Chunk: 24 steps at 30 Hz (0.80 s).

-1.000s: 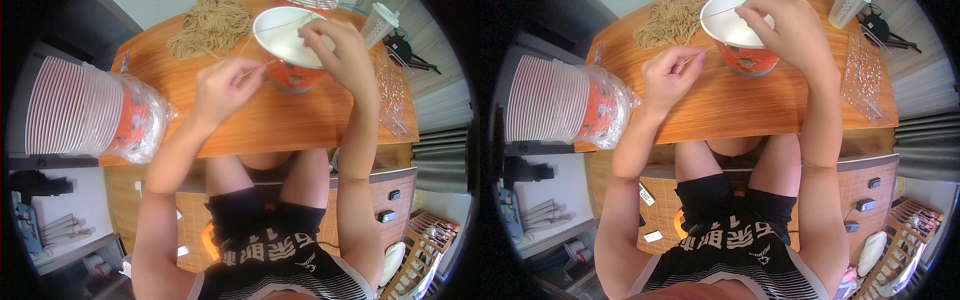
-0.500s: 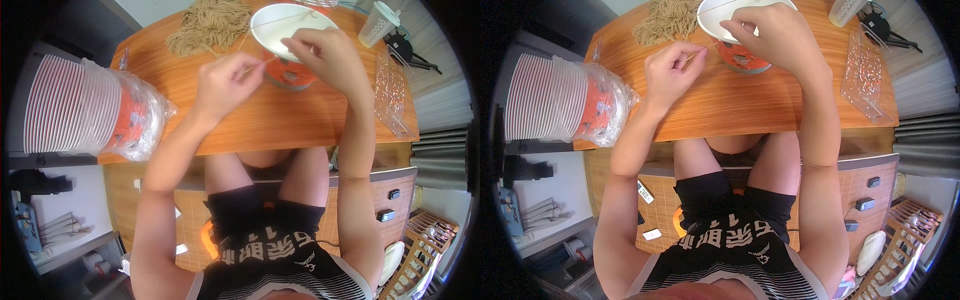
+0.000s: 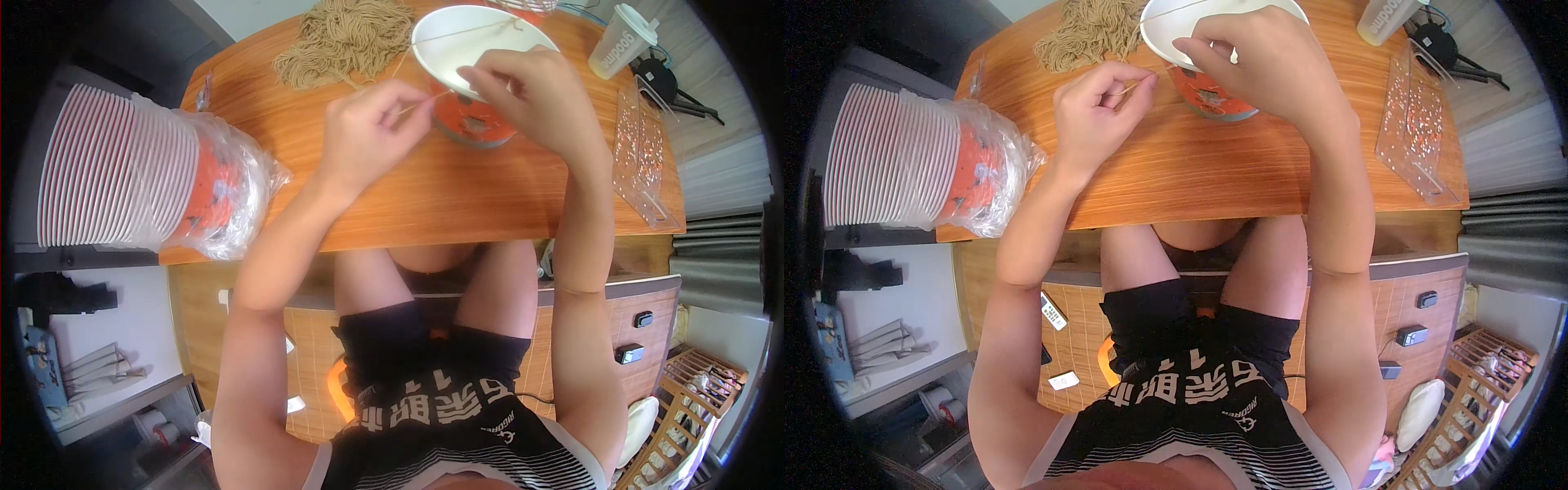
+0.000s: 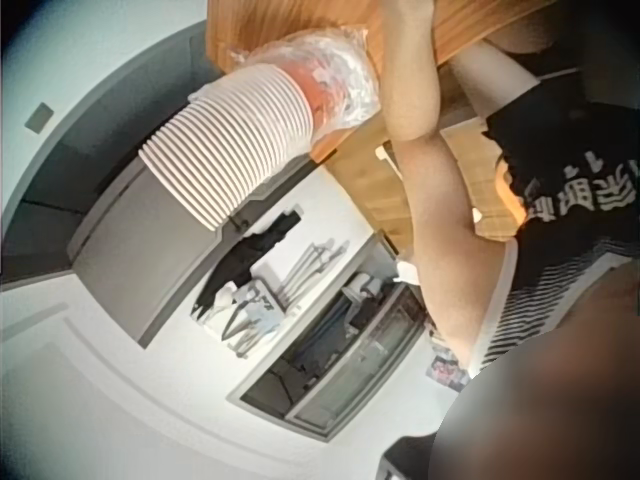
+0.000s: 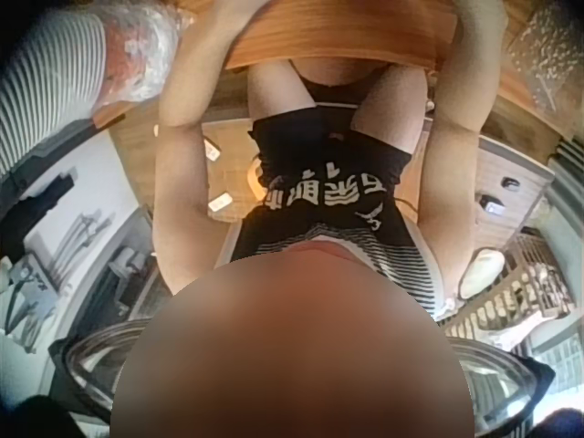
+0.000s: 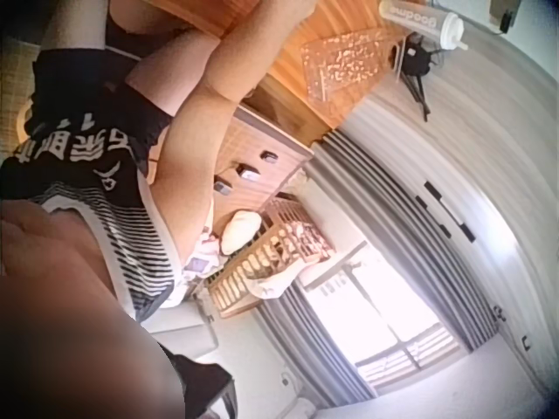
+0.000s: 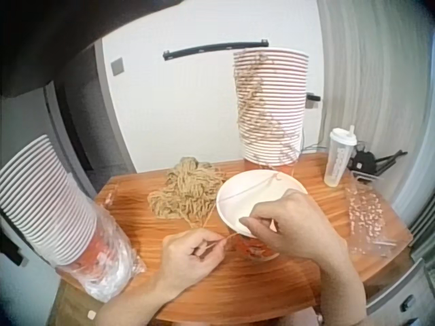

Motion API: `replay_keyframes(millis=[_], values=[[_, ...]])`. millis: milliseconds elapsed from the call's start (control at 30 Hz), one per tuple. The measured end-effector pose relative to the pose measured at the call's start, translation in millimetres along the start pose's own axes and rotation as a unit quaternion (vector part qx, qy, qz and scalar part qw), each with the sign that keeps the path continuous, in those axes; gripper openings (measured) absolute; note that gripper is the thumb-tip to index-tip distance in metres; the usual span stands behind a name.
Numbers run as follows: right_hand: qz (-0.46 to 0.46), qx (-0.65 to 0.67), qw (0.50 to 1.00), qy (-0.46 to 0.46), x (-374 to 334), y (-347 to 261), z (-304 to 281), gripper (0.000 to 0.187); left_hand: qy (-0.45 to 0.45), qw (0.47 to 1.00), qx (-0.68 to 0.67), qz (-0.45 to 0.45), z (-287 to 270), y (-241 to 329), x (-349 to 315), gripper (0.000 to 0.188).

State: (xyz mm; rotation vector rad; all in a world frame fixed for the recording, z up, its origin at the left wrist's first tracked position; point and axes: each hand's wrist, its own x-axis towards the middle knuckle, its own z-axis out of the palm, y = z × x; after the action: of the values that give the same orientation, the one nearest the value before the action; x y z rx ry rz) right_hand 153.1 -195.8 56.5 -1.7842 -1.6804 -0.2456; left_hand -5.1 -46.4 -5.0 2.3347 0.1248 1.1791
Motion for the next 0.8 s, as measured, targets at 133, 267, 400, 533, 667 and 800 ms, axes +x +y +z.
replay_keyframes(millis=[133, 267, 400, 533, 667, 800], values=[[-0.004, -0.005, 1.0, 0.003, 1, -1, 0, 0.022, 0.014, 1.0, -0.003, 0.021, 3, -4, 0, 0.009], [0.003, -0.011, 1.0, -0.006, 1, -3, 2, 0.022, 0.013, 1.0, 0.001, 0.021, 3, -4, 0, 0.009], [0.007, 0.001, 1.0, -0.006, -1, -3, 3, 0.017, 0.015, 1.0, -0.006, 0.017, 3, -4, 0, 0.009], [0.02, 0.059, 0.998, -0.032, -3, 5, -4, 0.013, 0.001, 1.0, 0.005, 0.008, 2, 3, 1, 0.009], [0.026, 0.05, 0.988, -0.142, 2, 8, -18, 0.017, 0.001, 1.0, 0.003, 0.013, 2, -1, 0, 0.009], [-0.025, 0.025, 0.987, -0.155, 16, 8, -17, 0.016, 0.021, 0.999, -0.012, 0.034, 9, -5, 0, 0.01]])
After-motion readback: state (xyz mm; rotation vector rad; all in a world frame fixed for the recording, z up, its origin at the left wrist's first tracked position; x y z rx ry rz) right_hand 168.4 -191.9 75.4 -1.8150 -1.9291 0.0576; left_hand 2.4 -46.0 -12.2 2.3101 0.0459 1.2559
